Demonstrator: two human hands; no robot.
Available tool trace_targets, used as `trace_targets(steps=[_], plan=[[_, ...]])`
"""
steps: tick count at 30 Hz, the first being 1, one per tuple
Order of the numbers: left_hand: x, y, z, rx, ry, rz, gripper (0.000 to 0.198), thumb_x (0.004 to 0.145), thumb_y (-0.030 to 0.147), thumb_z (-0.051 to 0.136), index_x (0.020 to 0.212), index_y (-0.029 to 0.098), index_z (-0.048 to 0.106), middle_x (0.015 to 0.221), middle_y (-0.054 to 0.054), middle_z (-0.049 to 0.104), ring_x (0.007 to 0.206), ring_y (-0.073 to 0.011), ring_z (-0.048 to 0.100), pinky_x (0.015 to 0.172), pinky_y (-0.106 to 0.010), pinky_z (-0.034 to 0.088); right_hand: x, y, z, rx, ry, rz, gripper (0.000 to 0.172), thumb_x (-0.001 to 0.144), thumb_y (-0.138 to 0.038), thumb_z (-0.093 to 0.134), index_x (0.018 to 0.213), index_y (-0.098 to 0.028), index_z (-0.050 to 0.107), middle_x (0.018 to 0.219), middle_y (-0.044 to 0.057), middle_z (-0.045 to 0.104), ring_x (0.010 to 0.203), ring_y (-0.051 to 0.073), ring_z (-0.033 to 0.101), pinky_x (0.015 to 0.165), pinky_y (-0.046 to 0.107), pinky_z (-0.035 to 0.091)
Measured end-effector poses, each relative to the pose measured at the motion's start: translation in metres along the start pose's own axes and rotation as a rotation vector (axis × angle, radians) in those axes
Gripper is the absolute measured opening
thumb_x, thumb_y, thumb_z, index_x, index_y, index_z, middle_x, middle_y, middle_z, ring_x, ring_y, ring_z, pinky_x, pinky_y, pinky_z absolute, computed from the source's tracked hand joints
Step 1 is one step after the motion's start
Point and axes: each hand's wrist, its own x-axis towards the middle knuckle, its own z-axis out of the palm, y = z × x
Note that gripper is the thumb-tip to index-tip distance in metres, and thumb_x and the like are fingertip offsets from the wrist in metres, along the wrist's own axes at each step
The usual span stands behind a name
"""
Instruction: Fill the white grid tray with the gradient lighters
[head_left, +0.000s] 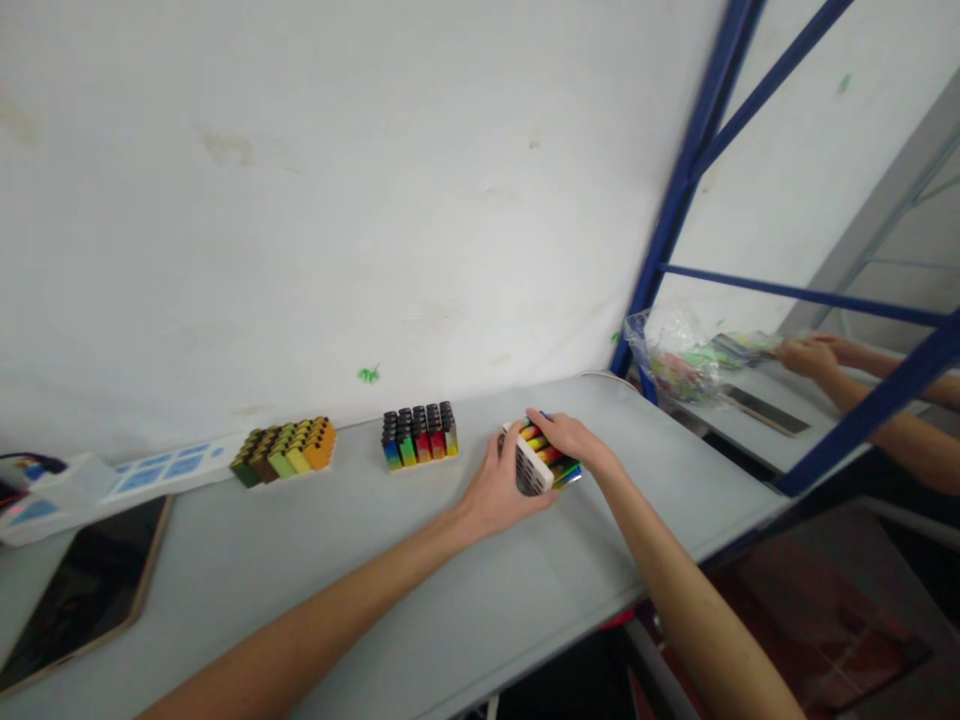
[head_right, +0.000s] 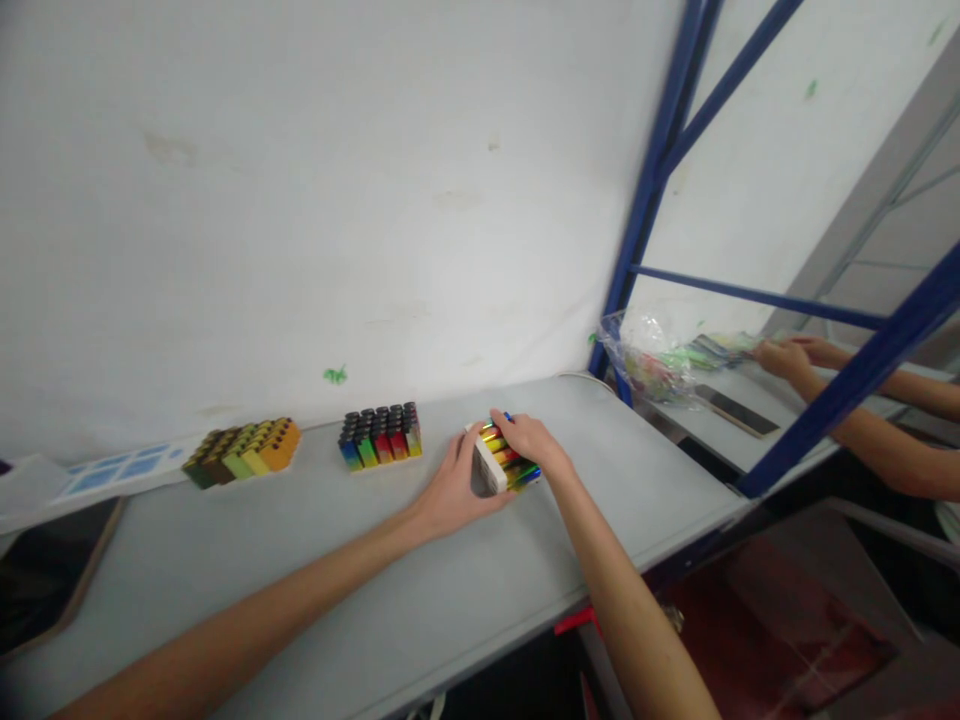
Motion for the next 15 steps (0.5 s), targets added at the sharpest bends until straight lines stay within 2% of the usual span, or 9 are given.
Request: trace_targets(steps=[4,10,12,15], plan=[[0.009,0.003,0.002,0.035,0.001,-0.005,0.104,0.068,0.043,0.084,0.151,0.024,0.026,0.140,-0.015,0.042,0.128,-0.0334,0.049,0.111,-0.051,0.042,0.001,0.003,0.002,-0.045,0.077,0.015,0.072,0.099,-0.062,0.027,0.104,-0.009,0.076,0.111,0.023,0.074,0.105,0.032,0.070,0.090,0.034,0.048],[0.022,0.004,0.008,0.030,-0.024,0.042,0.098,0.062,0.041,0.087,0.144,0.023,0.036,0.126,-0.012,0.047,0.119,-0.0313,0.053,0.107,-0.047,0.045,0.008,0.020,0.003,0.016,0.151,0.018,0.064,0.098,-0.059,0.037,0.090,-0.012,0.079,0.099,0.020,0.076,0.096,0.032,0.070,0.086,0.035,0.048],[0.023,0.003,0.012,0.021,-0.008,0.063,0.097,0.063,0.041,0.087,0.144,0.025,0.036,0.126,-0.010,0.046,0.118,-0.0311,0.053,0.107,-0.048,0.045,0.009,0.027,0.002,0.090,0.146,0.002,0.058,0.098,-0.056,0.039,0.093,-0.014,0.079,0.100,0.017,0.076,0.095,0.029,0.070,0.087,0.034,0.048],[0.022,0.002,0.014,0.026,-0.008,0.090,0.096,0.062,0.043,0.087,0.143,0.026,0.037,0.125,-0.010,0.046,0.119,-0.0319,0.052,0.108,-0.049,0.044,0.010,0.034,0.002,0.162,0.171,-0.100,0.047,0.097,-0.050,0.042,0.102,-0.017,0.076,0.110,0.011,0.075,0.101,0.025,0.067,0.092,0.032,0.047]])
